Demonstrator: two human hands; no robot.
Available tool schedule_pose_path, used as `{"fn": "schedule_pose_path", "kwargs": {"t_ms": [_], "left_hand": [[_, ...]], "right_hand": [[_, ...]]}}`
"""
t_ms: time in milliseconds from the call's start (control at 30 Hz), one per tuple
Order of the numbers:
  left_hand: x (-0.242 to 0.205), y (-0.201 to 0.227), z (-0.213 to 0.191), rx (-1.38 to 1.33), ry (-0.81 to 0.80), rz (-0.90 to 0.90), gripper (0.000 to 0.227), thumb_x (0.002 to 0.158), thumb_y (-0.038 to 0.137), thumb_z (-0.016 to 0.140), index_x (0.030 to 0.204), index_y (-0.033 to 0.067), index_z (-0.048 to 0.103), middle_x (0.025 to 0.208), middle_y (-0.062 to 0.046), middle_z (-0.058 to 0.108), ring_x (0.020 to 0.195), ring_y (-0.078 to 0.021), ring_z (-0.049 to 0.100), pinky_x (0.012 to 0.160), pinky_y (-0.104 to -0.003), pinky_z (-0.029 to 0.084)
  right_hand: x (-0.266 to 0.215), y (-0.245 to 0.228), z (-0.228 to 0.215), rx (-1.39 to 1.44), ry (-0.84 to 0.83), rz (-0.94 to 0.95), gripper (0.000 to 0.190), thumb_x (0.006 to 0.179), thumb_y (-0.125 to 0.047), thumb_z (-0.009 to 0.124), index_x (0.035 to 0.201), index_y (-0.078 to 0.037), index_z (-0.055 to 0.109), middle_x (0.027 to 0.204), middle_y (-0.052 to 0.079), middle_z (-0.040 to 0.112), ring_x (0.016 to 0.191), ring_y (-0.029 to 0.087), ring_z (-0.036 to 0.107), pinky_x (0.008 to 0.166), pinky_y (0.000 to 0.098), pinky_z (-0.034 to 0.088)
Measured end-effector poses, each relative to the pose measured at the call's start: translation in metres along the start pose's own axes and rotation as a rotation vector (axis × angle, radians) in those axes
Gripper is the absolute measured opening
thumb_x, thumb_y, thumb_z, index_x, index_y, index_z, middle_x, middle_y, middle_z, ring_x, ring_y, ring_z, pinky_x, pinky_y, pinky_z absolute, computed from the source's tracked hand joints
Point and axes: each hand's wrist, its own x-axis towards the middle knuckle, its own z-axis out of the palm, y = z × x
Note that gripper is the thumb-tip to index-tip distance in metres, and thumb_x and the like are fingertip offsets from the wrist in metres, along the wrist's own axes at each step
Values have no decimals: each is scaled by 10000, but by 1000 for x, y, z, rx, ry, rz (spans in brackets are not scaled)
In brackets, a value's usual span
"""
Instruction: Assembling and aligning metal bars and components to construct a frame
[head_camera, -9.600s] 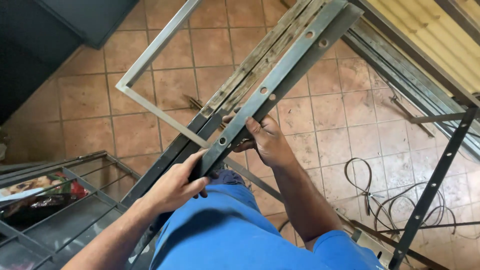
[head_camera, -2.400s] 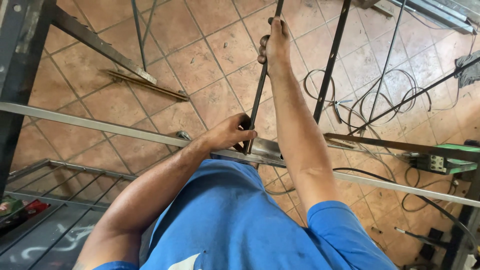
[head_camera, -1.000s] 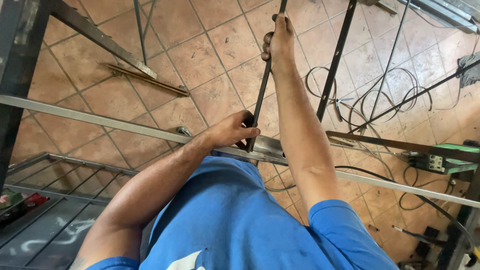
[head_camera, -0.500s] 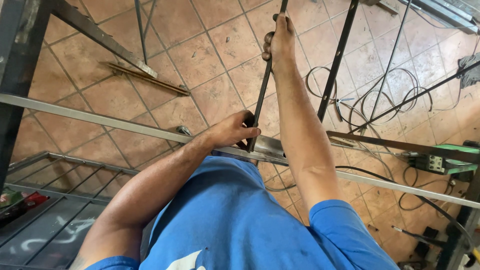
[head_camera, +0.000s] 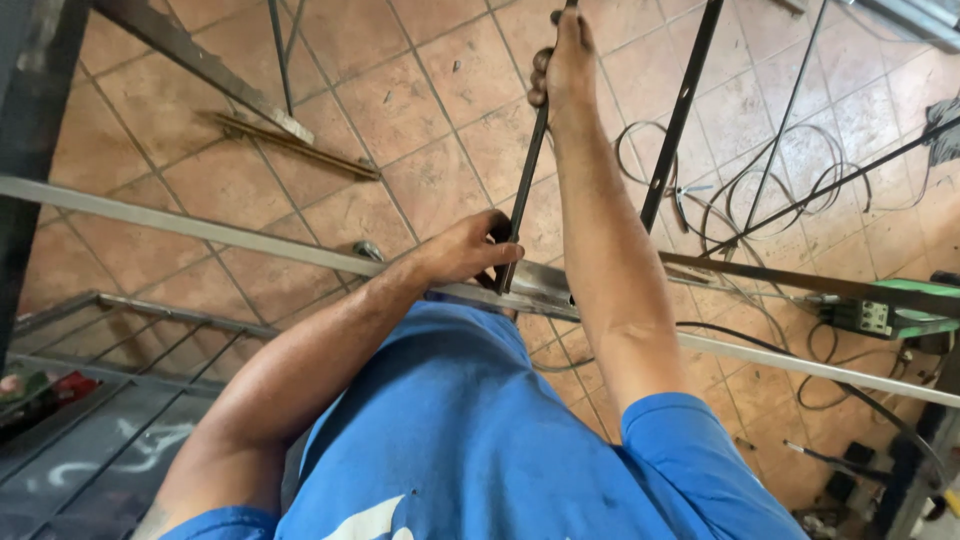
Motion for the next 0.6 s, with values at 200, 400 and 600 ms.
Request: {"fn": "schedule_pose_path", "kwargs": {"t_ms": [200,400,600], "left_hand": [[-8,10,-2,108,16,40,266,950,328,621,1039,85,555,930,-61,591,777,-190,656,578,-340,604],[-1,1,-2,155,73,46,368,908,381,630,1096,66,596,957,-66,631,838,-171,618,626,-348,574],[-5,4,-2,159,104,14,326,891,383,631,1025,88,591,909,-46,609,800,-167,594,622,-342,539]], "right_hand": [[14,8,-3,-23,2,-36,249,986,-337,293,885,-164,441,602,-27,371,450,74,284,398,242,232],[24,14,1,22,21,-38,220,934,-359,332,833,-174,396,581,-20,356,439,72,266,384,239,200],[24,16,2,16,4,-52,228,933,-373,342,818,-179,376,586,-23,351,440,71,258,390,246,204]]}}
